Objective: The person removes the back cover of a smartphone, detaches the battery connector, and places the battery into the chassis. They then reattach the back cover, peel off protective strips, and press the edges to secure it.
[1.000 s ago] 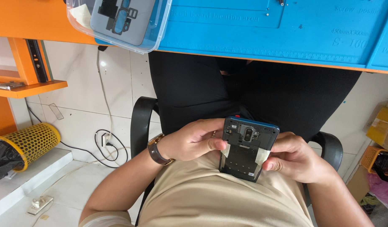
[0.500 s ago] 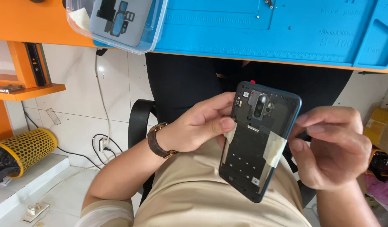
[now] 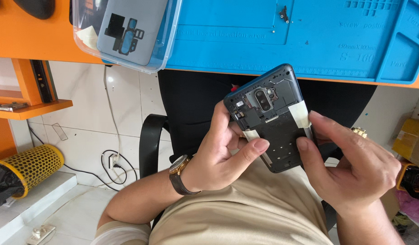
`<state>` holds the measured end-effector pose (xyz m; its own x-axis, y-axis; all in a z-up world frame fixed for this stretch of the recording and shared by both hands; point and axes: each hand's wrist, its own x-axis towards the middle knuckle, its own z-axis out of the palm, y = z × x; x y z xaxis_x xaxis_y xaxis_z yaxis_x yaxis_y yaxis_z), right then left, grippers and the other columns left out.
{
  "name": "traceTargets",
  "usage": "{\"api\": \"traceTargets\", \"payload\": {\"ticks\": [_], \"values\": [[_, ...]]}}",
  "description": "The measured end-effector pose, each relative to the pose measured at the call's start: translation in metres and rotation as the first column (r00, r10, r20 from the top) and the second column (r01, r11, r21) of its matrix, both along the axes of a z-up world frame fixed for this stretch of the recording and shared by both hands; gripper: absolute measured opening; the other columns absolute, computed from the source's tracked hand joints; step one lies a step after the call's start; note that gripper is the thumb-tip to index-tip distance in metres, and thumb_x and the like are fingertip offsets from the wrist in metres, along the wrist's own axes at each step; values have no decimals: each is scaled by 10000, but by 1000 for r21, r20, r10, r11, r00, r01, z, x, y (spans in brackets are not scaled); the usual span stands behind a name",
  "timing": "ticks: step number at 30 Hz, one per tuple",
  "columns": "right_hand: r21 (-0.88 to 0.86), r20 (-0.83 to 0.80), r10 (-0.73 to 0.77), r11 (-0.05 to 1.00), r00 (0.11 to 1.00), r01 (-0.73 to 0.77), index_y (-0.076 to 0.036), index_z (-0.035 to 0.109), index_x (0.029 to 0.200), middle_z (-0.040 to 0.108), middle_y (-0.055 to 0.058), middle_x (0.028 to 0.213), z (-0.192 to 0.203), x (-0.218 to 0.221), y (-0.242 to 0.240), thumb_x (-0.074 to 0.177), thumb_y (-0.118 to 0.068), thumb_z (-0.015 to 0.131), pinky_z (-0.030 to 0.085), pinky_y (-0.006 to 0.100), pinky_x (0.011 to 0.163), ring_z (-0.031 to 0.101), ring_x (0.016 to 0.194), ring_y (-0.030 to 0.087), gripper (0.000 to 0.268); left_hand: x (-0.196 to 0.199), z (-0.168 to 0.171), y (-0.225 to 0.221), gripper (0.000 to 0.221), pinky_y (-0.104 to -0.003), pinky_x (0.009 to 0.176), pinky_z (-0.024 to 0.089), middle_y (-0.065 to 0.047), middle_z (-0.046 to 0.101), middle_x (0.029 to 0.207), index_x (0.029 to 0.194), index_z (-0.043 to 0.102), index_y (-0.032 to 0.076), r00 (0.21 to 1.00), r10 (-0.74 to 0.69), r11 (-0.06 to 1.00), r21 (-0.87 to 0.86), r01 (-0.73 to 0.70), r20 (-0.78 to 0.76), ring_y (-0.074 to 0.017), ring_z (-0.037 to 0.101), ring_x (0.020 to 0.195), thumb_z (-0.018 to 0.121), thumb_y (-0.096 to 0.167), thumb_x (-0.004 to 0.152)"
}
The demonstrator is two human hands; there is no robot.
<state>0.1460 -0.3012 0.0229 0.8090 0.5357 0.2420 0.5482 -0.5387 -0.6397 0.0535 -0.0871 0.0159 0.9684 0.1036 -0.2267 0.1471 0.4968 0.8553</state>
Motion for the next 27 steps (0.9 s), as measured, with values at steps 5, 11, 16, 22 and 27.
{"api": "traceTargets", "payload": {"ticks": [5,11,16,22,27], "values": [[-2,148,153,988,977,-155,125,840,1138,849,255,1096,17,18,24,1062,157,847,586,387,792,839,962,357,83,-1,5,3,659,-310,796,672,-174,649,1316,1562,263,19,997,-1,986,166,14,-76,-195,737,1091,634,254,1070],[-111,298,366,930,881,-349,113,887,1126,884,177,1029,19,41,30,1060,78,869,555,334,684,831,839,274,77,-3,5,7,635,-248,730,610,-118,686,1232,1568,299,48,990,-6,994,110,22,-144,-127,691,978,644,235,1069],[-194,471,529,843,706,-502,116,841,1085,880,220,984,19,50,33,1043,63,773,625,360,707,862,864,285,96,-4,3,8,651,-251,795,569,-125,721,1236,1632,282,55,989,-17,1000,1,18,-147,-115,687,940,629,167,1093],[-289,455,602,797,656,-530,58,845,1019,870,141,992,22,50,27,1046,-9,773,641,353,728,855,894,244,102,-3,9,12,645,-233,687,514,-79,724,1015,1629,280,39,982,-85,989,109,105,-171,-74,604,799,590,237,1100],[-76,211,414,910,885,-408,13,812,939,803,110,868,14,40,17,1009,-18,835,525,318,628,756,730,237,80,0,11,16,617,-209,512,456,3,657,817,1609,355,84,964,-136,955,229,189,-230,-36,505,601,608,251,1071]]}}
